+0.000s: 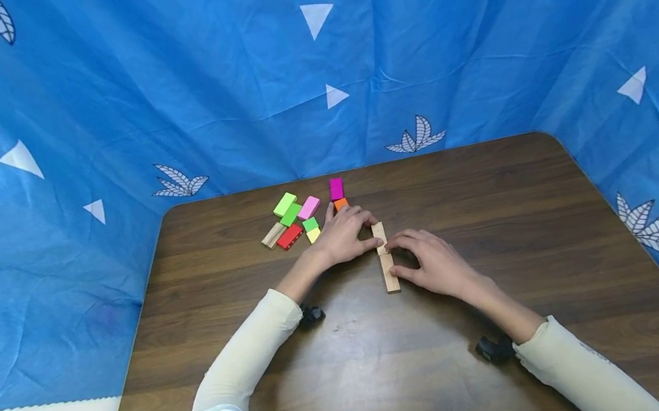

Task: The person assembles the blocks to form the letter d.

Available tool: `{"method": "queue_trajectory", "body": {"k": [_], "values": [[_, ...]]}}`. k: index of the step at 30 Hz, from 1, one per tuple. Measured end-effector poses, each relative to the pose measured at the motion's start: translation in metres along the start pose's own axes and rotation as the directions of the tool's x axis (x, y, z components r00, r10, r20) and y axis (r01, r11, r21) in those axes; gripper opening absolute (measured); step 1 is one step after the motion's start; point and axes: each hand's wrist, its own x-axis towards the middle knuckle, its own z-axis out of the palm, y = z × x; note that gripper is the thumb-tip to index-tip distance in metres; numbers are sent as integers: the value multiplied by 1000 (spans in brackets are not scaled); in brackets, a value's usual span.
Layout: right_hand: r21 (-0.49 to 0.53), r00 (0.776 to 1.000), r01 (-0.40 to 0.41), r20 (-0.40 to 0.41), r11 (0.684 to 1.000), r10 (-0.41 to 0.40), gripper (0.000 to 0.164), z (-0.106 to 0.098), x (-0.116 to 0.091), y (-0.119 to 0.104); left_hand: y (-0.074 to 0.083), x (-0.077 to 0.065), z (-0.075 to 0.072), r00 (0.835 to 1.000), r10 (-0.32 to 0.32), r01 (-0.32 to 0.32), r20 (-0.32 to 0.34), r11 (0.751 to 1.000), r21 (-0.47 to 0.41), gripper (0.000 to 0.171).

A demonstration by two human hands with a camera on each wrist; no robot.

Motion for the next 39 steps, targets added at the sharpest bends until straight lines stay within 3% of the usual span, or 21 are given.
{"method": "queue_trajectory", "body": {"k": [17, 25, 32, 39], "values": [[8, 1000, -24, 13, 1000, 24, 37, 0, 11, 11, 1, 2, -1, 1000, 4, -4, 6, 1000, 13, 45], [-22, 999, -34, 1, 999, 34, 48, 5, 13, 10, 2, 2, -3, 1000, -2, 2, 17, 1000, 21, 46], [-49, 1000, -23, -3, 999, 23, 44, 9, 11, 7, 2, 1, -3, 1000, -4, 3, 26, 1000, 22, 46], [-33, 999, -36, 13, 999, 37, 43, 6, 13, 7, -11, -5, -8, 999, -4, 3, -36, 999, -39, 51]]}}
